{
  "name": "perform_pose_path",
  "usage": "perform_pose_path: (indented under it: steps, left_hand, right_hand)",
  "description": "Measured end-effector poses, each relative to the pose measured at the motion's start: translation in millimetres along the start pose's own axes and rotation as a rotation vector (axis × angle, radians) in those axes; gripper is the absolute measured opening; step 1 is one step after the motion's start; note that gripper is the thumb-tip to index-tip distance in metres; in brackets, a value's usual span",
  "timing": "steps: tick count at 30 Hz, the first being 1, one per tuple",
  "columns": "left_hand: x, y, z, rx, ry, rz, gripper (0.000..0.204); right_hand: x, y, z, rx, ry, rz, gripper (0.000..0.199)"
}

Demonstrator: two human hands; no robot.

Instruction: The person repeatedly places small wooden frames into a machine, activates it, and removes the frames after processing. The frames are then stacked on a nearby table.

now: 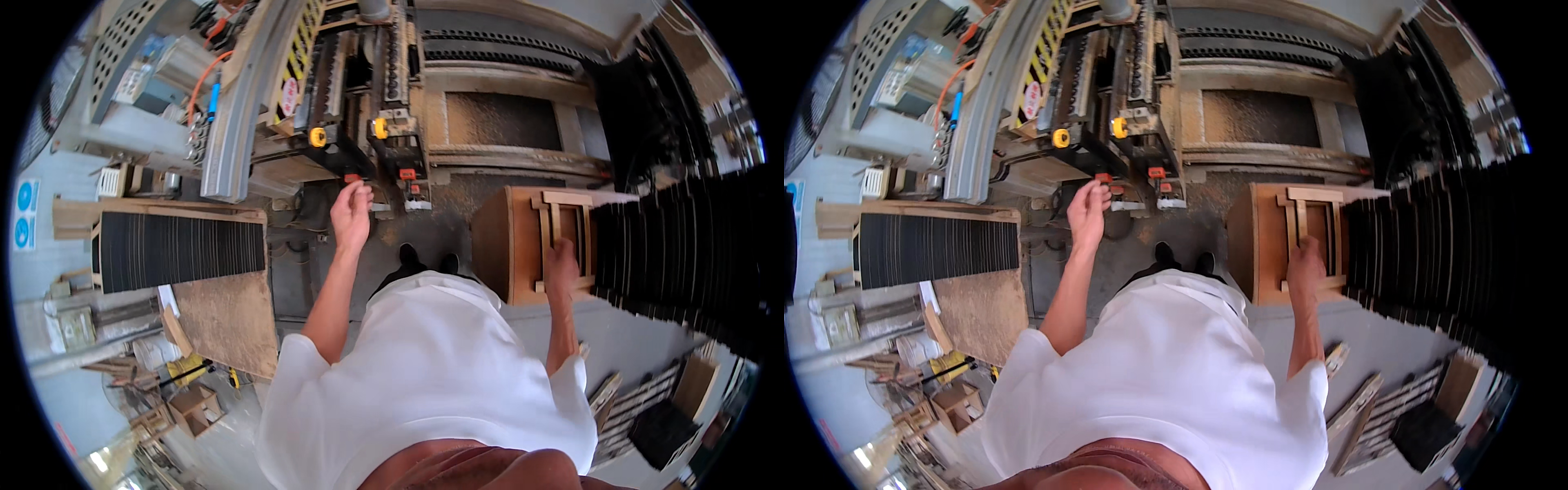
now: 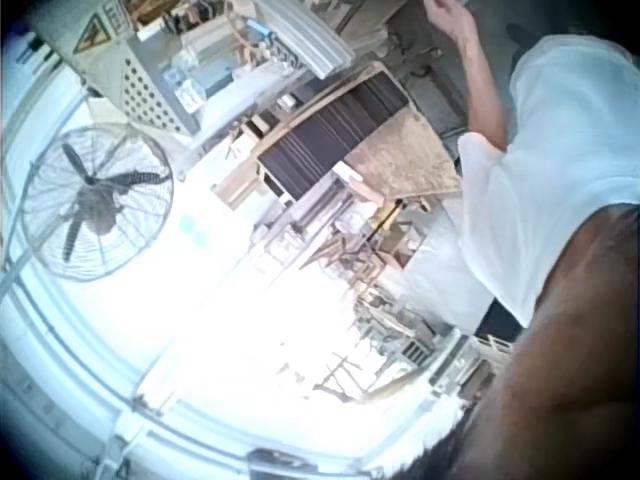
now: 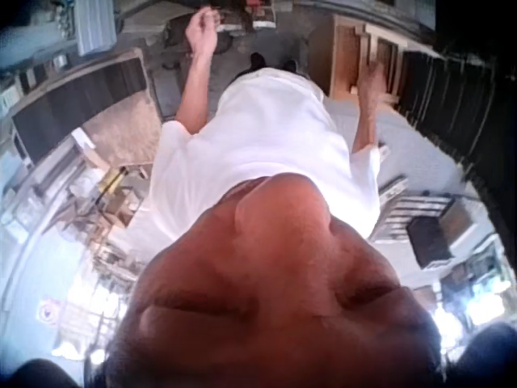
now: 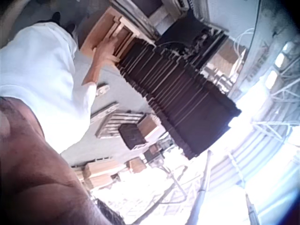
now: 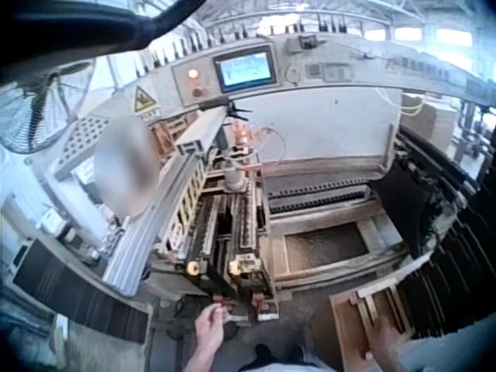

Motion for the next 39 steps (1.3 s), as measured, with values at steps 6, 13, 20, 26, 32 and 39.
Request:
perform_pose_path:
  steps: [6, 13, 20, 26, 32, 39]
  left_hand:
    - [-7, -126, -27, -0.007, 0.159, -0.025, 0.030]
    - [-4, -304, -36, -0.123, 0.363, -0.016, 0.046]
    - [17, -444, -31, -0.312, 0.527, -0.023, 0.066]
    - [26, -513, -26, -0.330, 0.783, -0.048, 0.067]
    - [21, -512, 2, -0.282, 0.854, -0.172, 0.040]
    - [11, -369, 11, -0.262, 0.776, -0.091, 0.043]
  right_hand:
    - [-61, -11, 56, -0.123, -0.341, -0.147, 0.035]
    - [-70, -24, 121, -0.194, -0.574, -0.137, 0.035]
    - [-63, -33, 179, -0.109, -0.590, -0.097, 0.030]
    - [-52, -51, 204, -0.038, -0.586, 0.005, 0.029]
    - [-59, -99, 269, -0.347, -0.306, 0.032, 0.030]
    - [-41, -178, 386, -0.971, -0.017, 0.046, 0.028]
Point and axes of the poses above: each hand's wrist, its own y-axis away from the middle knuckle, its own x-axis out of the palm, z = x × y, the point moved 2 cm from there along -y, towards the middle knuckle, and after that the axes turned 10 degrees about z, right-handed, at the moved point
